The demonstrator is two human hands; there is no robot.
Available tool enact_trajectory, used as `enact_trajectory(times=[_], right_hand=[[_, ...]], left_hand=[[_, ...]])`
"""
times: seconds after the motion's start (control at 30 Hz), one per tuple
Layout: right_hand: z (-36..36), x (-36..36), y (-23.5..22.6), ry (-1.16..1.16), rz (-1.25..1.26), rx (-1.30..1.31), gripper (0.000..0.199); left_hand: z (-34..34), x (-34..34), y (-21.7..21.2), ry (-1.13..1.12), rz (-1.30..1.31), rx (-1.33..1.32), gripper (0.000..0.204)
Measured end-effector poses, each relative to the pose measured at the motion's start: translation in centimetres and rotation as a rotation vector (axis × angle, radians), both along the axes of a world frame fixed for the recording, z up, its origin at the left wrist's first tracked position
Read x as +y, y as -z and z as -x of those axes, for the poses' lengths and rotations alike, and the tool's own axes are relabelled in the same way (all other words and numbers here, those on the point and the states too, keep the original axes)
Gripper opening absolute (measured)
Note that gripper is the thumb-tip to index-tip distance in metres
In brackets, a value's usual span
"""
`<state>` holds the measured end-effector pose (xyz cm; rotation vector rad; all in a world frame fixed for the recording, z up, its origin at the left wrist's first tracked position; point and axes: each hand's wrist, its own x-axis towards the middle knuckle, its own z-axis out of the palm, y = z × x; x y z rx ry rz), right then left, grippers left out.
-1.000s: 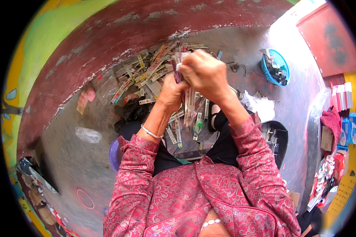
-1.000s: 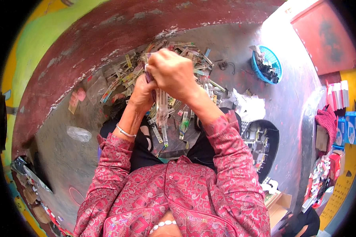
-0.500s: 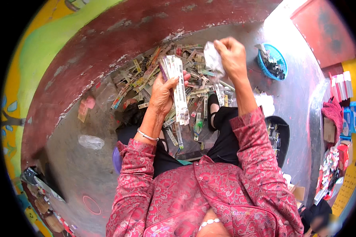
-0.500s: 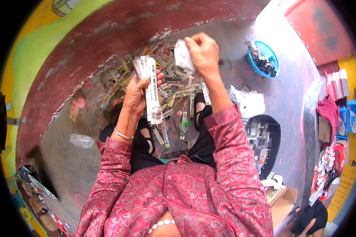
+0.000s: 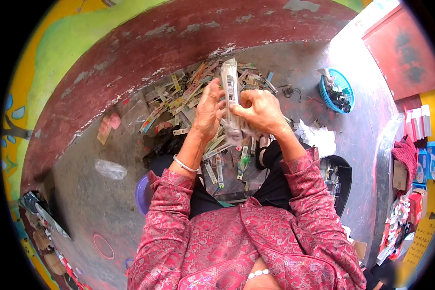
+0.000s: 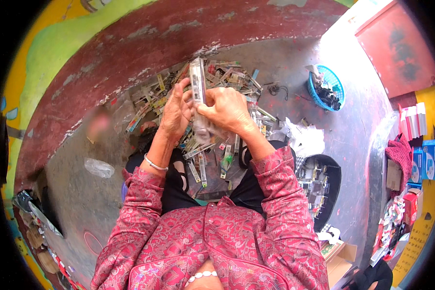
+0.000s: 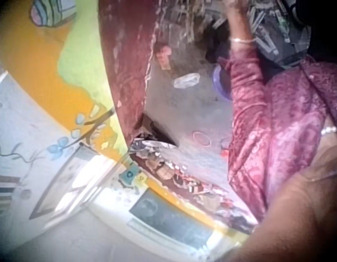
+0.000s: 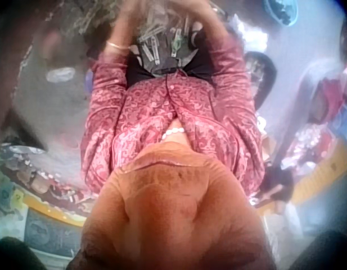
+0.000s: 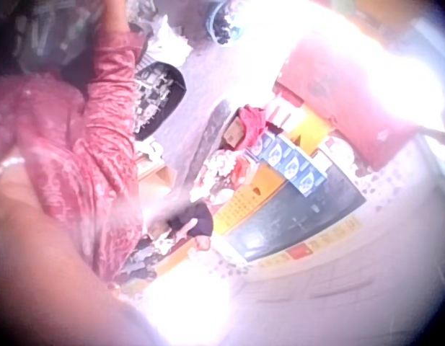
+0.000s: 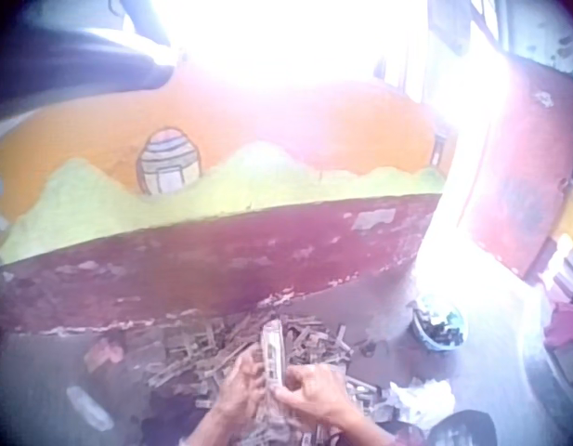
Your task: The person wipes individual packaged items with a cloth, stacks them together, and then places the stack into a plastic bag.
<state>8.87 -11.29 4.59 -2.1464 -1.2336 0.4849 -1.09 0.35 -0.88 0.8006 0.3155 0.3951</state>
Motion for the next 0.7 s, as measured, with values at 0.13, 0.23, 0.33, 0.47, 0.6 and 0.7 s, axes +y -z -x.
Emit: enact_trajectory(times=[0.13,0.23,0.33,0.47,0.6,0.7], right_hand=[[1.1,0.1,-0.3,-0.043,0.106,-0.191,0.04],[-0.7,-0.3,-0.4,0.073,0.04,0.147,0.048],[-2.5,-0.5,-0.5,0.238,-0.002,0.24,0.053],[-2.2,0.3,0.2,0.158,-0.206,0.22,0.053],[-3.0,0.8,0.8,0.114,-0.254,0.726,0.032],[-3.9,0.7,2.0,0.143,-0.274,1.039,0.016]], left_hand=[[-0.4,-0.5,0.5,0.041,-0.179,0.105,0.036],[-0.3,-0.2,0.8,-0.008,0.038,0.099,0.025],[-0.1,-0.5,-0.7,0.005,0.014,0.123,0.026],[0.2,-0.8,-0.3,0.092,-0.016,0.094,0.027],[0.5,-0.7,-0.8,0.14,0.066,0.073,0.027],[0.7,-0.2,-0.2,0.191,0.094,0.041,0.028]])
